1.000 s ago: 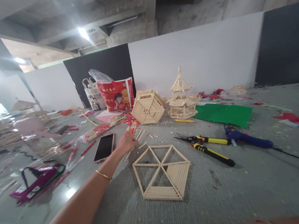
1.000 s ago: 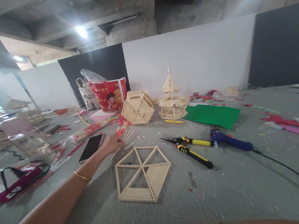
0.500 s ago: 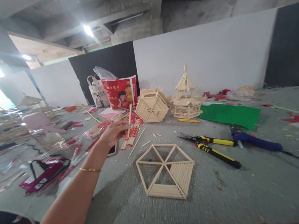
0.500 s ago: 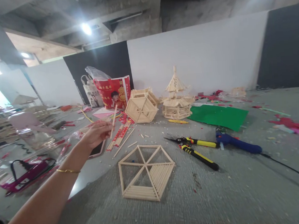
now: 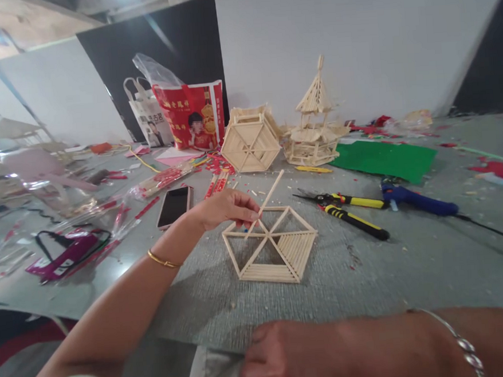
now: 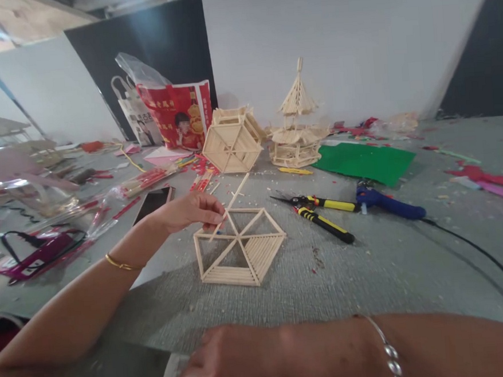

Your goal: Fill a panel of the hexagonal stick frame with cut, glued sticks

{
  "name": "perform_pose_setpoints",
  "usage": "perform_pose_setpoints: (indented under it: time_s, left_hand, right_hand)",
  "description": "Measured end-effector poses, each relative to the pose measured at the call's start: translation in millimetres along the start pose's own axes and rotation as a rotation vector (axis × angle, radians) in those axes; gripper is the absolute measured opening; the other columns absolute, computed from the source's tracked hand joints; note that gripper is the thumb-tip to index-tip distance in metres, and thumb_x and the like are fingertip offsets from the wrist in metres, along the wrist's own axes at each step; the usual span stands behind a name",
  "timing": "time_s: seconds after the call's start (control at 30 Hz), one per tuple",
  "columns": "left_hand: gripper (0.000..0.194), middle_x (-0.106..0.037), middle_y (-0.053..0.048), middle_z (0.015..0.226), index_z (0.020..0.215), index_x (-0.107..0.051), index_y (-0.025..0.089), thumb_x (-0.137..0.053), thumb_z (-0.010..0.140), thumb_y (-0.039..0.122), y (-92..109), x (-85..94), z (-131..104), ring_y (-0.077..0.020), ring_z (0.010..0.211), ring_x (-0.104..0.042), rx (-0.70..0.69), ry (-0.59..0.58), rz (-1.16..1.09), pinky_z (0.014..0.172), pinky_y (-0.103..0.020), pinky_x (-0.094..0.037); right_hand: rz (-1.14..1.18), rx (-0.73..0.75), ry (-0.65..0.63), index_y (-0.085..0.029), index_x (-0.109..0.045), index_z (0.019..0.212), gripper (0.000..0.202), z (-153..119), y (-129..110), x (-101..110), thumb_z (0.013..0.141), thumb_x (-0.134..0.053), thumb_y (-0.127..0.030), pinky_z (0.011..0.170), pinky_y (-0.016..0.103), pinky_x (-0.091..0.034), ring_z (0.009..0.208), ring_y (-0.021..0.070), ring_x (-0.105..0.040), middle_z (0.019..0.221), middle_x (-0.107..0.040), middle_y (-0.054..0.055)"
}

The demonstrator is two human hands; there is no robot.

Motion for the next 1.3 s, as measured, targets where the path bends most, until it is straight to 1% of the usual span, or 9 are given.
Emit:
perform_pose_setpoints:
  time_s: [0.1, 0.2, 0.33, 0.53, 0.6, 0.7, 0.87, 1.03, 1.3]
  left_hand:
    - [0.015, -0.063, 0.001, 0.06, 0.074, -0.065, 0.011, -0.071, 0.069, 0.025, 1.8, -10.9, 0.5, -0.0038, 0.052, -0.053, 0.007, -0.051, 0.012, 0.048, -0.016, -0.04]
    - [0.017, -0.063, 0.0, 0.062, 0.076, -0.066, 0.011, -0.071, 0.069, 0.026, 1.4, -18.4, 0.9, -0.0046, 0.054, -0.054, 0.04, -0.087, 0.039, 0.049, -0.016, -0.039]
    - [0.018, -0.062, 0.001, 0.062, 0.076, -0.066, 0.012, -0.07, 0.07, 0.028, 3.4, -21.2, 1.3, -0.0046, 0.053, -0.053, 0.052, -0.081, 0.099, 0.049, -0.017, -0.039]
    - [0.018, -0.059, 0.003, 0.056, 0.074, -0.065, 0.013, -0.07, 0.07, 0.029, 5.8, -22.5, 2.0, -0.0046, 0.049, -0.049, 0.052, -0.089, 0.15, 0.047, -0.017, -0.036]
    - [0.018, -0.059, 0.003, 0.056, 0.074, -0.065, 0.013, -0.069, 0.07, 0.029, 5.5, -24.1, 2.6, -0.0045, 0.049, -0.048, 0.049, -0.08, 0.195, 0.047, -0.017, -0.036]
    - [0.017, -0.058, 0.004, 0.056, 0.075, -0.065, 0.013, -0.067, 0.071, 0.029, 6.3, -30.6, 3.8, -0.0045, 0.049, -0.047, 0.028, -0.071, 0.292, 0.048, -0.017, -0.036]
    - [0.012, -0.057, 0.005, 0.056, 0.074, -0.068, 0.014, -0.065, 0.07, 0.025, 12.7, -48.3, 3.7, -0.0043, 0.052, -0.046, -0.077, -0.112, 0.513, 0.052, -0.017, -0.034]
    - [0.009, -0.06, 0.004, 0.057, 0.074, -0.069, 0.014, -0.063, 0.072, 0.021, 17.5, -58.4, 0.5, -0.0049, 0.053, -0.047, -0.105, -0.146, 0.622, 0.055, -0.017, -0.035]
    - [0.01, -0.064, 0.002, 0.062, 0.076, -0.07, 0.013, -0.061, 0.072, 0.015, 16.9, -61.9, -0.6, -0.0057, 0.056, -0.051, -0.127, -0.154, 0.671, 0.057, -0.018, -0.036]
  right_hand:
    - [0.027, 0.047, -0.006, -0.017, -0.059, 0.074, 0.009, -1.7, -3.3, 8.5, 0.083, -0.058, -0.016, 0.057, 0.027, -0.042, 0.063, 0.0111, -0.05, 0.073, -0.059, -0.003]
    - [0.059, 0.034, -0.062, -0.015, -0.058, 0.078, 0.004, -1.8, -1.1, 9.7, 0.082, -0.06, -0.016, 0.06, 0.026, -0.042, 0.065, 0.0101, -0.05, 0.077, -0.06, -0.003]
    - [0.072, 0.027, -0.195, -0.013, -0.057, 0.079, 0.005, 0.6, 3.7, 3.5, 0.083, -0.057, -0.016, 0.062, 0.025, -0.042, 0.065, 0.0097, -0.051, 0.075, -0.06, -0.002]
    - [0.045, 0.01, -0.242, -0.014, -0.057, 0.079, 0.007, 3.9, 4.7, 5.4, 0.082, -0.06, -0.02, 0.063, 0.023, -0.044, 0.064, 0.0086, -0.051, 0.076, -0.061, -0.003]
    - [0.029, 0.03, -0.217, -0.016, -0.057, 0.078, 0.007, 3.4, 1.7, 6.7, 0.084, -0.057, -0.018, 0.062, 0.024, -0.044, 0.064, 0.0092, -0.052, 0.076, -0.061, -0.003]
    - [-0.014, 0.031, -0.118, -0.019, -0.058, 0.078, 0.01, 0.6, -2.0, 6.0, 0.085, -0.053, -0.017, 0.059, 0.027, -0.043, 0.065, 0.0114, -0.053, 0.075, -0.06, -0.003]
    - [0.008, 0.025, -0.005, -0.018, -0.058, 0.071, 0.012, -3.4, -5.8, 1.3, 0.082, -0.054, -0.018, 0.055, 0.03, -0.04, 0.06, 0.0126, -0.051, 0.068, -0.055, -0.003]
    - [0.017, 0.011, 0.034, -0.017, -0.058, 0.065, 0.012, -1.4, -7.5, 2.9, 0.077, -0.059, -0.017, 0.049, 0.03, -0.037, 0.054, 0.0128, -0.048, 0.061, -0.052, -0.002]
    - [0.022, 0.032, 0.062, -0.017, -0.057, 0.063, 0.011, -1.0, -7.5, 5.1, 0.073, -0.061, -0.015, 0.048, 0.029, -0.038, 0.053, 0.0128, -0.049, 0.062, -0.053, -0.002]
Point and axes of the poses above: each hand's wrist, its own z-axis towards the middle knuckle, its own x-axis out of the back of the hand, y = z × x, the point moved 4 cm from there along z, towards the middle knuckle
